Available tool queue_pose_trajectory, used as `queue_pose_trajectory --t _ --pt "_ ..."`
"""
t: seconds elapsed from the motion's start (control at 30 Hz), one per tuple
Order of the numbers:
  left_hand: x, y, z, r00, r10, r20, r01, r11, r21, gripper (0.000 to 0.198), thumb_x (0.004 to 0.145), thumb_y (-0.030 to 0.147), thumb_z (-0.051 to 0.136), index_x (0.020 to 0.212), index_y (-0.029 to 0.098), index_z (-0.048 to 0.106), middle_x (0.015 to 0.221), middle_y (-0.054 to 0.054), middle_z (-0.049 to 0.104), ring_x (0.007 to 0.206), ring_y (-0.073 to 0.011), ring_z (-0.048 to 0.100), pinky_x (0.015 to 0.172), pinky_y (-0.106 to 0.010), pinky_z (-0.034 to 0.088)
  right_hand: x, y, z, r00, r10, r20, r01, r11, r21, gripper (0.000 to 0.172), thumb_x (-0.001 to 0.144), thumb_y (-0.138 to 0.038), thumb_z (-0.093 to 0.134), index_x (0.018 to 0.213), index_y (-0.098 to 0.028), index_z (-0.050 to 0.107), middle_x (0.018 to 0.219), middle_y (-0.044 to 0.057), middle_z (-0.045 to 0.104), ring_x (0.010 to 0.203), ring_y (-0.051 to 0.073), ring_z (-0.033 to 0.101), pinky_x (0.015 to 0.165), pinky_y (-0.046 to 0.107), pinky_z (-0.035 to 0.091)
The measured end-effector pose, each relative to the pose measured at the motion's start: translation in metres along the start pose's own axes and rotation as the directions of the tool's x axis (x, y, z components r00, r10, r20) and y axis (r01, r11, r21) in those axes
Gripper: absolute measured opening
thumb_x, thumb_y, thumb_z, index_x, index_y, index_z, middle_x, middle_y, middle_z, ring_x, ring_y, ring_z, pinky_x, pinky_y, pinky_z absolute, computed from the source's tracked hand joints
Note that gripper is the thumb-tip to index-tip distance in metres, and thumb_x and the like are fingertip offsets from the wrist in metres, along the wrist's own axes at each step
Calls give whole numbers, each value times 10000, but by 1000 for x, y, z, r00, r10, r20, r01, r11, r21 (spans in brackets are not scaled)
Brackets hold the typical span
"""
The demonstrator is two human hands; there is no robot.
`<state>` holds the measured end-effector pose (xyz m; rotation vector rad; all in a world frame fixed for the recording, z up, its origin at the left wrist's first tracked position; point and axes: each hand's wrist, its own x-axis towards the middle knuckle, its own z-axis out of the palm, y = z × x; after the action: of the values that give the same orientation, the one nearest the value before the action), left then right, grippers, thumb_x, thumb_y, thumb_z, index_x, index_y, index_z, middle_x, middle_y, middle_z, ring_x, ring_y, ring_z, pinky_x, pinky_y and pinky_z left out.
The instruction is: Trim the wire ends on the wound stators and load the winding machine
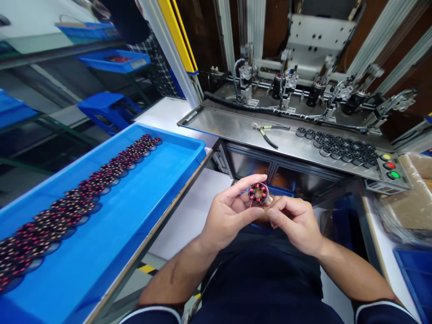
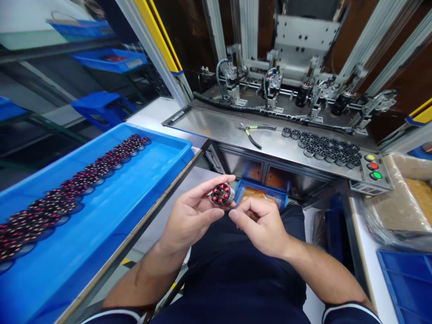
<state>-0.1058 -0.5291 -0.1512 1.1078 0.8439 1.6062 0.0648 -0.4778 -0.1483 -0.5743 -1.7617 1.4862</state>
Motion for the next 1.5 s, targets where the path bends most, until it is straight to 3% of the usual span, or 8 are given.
queue_pose_trajectory --t 0.13,0.33,0.47,0.57,0.67,0.9,1.13,1.5 --pt "-6 -3 0 961 276 -39 -240 890 388 549 746 117 840 1257 273 713 1269 -89 688 1111 -219 704 896 -262 613 -3 6 -1 1000 -29 5 29 998 -56 258 955 -302 647 726 -190 603 662 -6 589 612 128 532 611 281 432" --pt "-10 1 -4 830 521 197 -493 521 697 705 709 21 819 1356 219 620 1185 -93 762 1072 -220 729 987 -319 593 0 2 1 979 -184 -88 175 980 -96 221 846 -304 780 871 -221 578 817 -2 563 739 158 521 691 313 435" --pt "-12 2 -1 861 493 123 -448 624 640 596 718 24 808 1266 220 682 1198 -88 768 1085 -228 737 986 -324 601 0 -1 10 980 -150 -129 154 988 22 174 959 -268 649 821 -214 558 807 1 551 735 151 539 707 320 443" --pt "-11 3 5 952 299 -61 -243 864 441 452 743 93 823 1174 193 727 1140 -98 786 996 -219 771 895 -281 634 -3 2 17 975 -100 -200 119 989 85 173 998 -261 584 835 -214 554 797 -6 521 699 138 511 673 305 436" --pt "-8 3 8 988 107 -107 -80 970 228 404 758 161 834 1150 174 736 1084 -110 797 876 -195 786 782 -242 648 -6 7 20 970 -114 -217 131 989 69 156 1002 -252 571 851 -221 545 806 -3 521 711 143 507 675 302 441" --pt "-9 -1 2 927 374 -13 -322 815 481 497 702 78 846 1167 225 752 1122 -102 746 1014 -216 720 863 -283 610 -1 2 13 969 -173 -177 172 985 -22 120 939 -281 663 896 -224 567 797 6 554 733 166 537 691 316 457" --pt "-12 -2 -1 891 445 88 -406 696 593 568 712 62 837 1235 243 710 1131 -86 743 999 -207 710 875 -297 597 6 -8 12 948 -247 -202 224 966 -130 168 982 -263 610 823 -212 601 754 13 582 686 153 548 645 306 442" --pt "-8 -4 4 908 407 -102 -324 836 443 447 695 87 846 1117 201 748 1092 -98 757 969 -210 741 818 -272 632 0 7 22 944 97 -315 -60 990 126 295 972 -399 628 757 -199 595 728 -4 553 676 139 501 651 288 421"
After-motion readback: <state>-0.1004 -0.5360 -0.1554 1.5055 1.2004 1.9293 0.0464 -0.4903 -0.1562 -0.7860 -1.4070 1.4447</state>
